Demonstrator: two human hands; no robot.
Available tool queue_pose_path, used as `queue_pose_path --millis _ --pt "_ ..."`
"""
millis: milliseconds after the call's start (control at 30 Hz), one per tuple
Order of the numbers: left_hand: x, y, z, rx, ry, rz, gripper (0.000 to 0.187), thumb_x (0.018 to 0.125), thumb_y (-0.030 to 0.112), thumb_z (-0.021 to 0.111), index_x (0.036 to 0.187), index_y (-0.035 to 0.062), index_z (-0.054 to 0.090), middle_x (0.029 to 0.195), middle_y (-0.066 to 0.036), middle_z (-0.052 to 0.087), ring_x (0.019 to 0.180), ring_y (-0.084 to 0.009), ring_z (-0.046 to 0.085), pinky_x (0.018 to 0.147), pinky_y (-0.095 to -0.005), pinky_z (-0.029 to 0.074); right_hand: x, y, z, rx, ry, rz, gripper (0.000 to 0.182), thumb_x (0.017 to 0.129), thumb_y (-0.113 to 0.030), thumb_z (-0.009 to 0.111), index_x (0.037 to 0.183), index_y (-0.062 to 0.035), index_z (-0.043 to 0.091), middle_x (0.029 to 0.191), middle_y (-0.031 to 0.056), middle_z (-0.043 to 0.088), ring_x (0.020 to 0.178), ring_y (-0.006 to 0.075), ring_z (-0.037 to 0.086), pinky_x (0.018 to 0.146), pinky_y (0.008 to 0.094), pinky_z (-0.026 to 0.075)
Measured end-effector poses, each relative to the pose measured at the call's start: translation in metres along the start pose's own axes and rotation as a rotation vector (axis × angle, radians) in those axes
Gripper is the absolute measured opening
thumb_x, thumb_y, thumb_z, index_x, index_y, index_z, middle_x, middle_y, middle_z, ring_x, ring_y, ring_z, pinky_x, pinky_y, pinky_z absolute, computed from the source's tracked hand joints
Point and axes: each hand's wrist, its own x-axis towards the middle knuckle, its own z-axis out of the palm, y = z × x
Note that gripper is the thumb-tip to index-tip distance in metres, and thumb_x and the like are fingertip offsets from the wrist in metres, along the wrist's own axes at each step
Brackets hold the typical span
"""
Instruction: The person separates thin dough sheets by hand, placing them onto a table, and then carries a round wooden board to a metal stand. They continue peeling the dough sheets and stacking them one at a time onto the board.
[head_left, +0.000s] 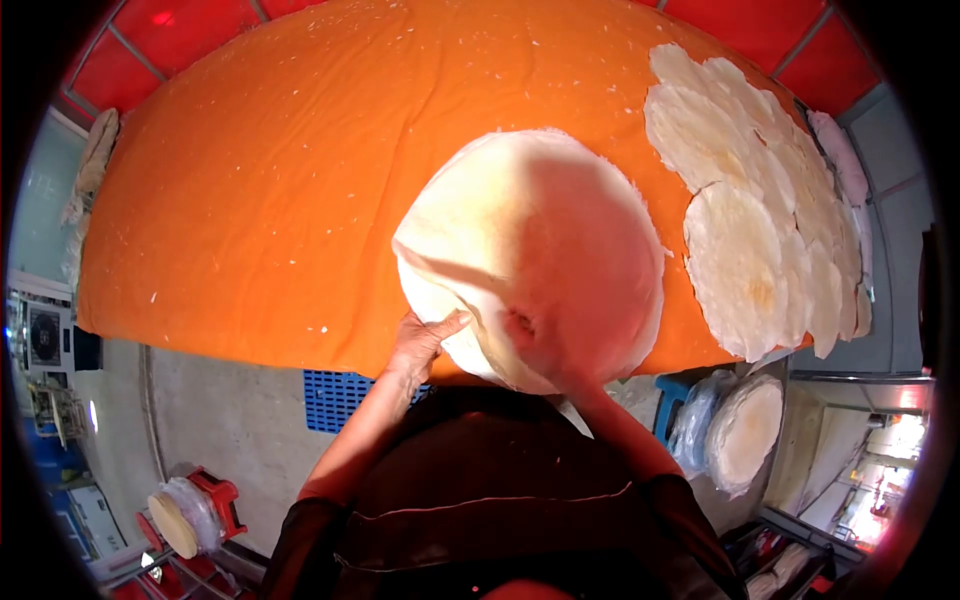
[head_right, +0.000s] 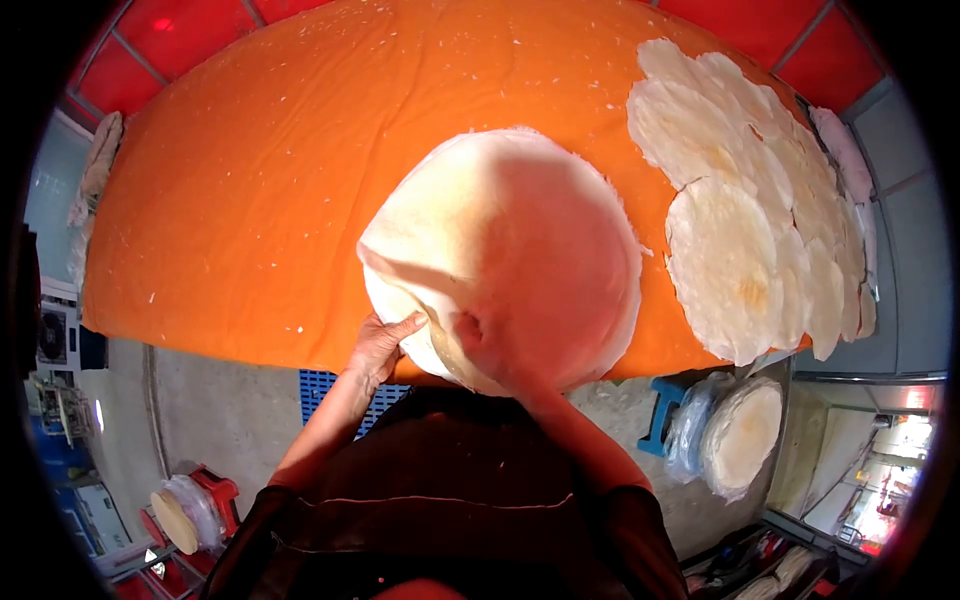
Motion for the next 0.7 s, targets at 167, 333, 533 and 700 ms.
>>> queue_pose_path --millis 167,333,533,700 --pt "-0.007 0.004 0.010 -0.137 -0.074 0.022 0.038 0.069 -0.002 0.064 0.103 -0.0014 0.048 0.093 -0.011 0.057 0.084 -0.0201 0.056 0.072 -0.0330 0.049 -0.016 -0.011 0.028 -0.522 0.121 -0.443 0.022 0.069 -0.010 0.055 0.089 -0.0023 0.052 0.080 0.0182 0.053 0.077 0.0311 0.052 0.065 0.0383 0.041" --pt "-0.005 0.012 0.019 -0.256 -0.041 0.223 0.052 0.061 -0.011 0.063 0.109 0.0017 0.048 0.099 -0.011 0.057 0.088 -0.0225 0.056 0.079 -0.0352 0.046 0.004 -0.082 -0.063 -0.179 -0.080 -0.367 0.035 0.070 -0.006 0.051 0.105 -0.0101 0.053 0.090 0.0136 0.057 0.080 0.0239 0.053 0.070 0.0322 0.042" --pt "0.004 0.116 -0.027 0.039 0.016 0.294 0.046 0.061 -0.005 0.062 0.105 -0.0034 0.050 0.095 -0.015 0.058 0.083 -0.0246 0.057 0.077 -0.0348 0.047 0.078 -0.069 -0.252 0.336 0.126 -0.057 0.038 0.071 -0.022 0.062 0.104 -0.0065 0.052 0.101 0.0065 0.054 0.095 0.0152 0.049 0.082 0.0300 0.040" --pt "-0.003 0.140 -0.130 -0.069 0.059 0.042 0.038 0.071 0.006 0.059 0.106 -0.0043 0.049 0.102 -0.016 0.056 0.090 -0.0256 0.056 0.076 -0.0373 0.048 -0.007 -0.018 -0.347 0.194 0.653 -0.117 0.038 0.075 -0.008 0.057 0.111 0.0005 0.049 0.098 0.0091 0.057 0.085 0.0163 0.055 0.074 0.0285 0.044"
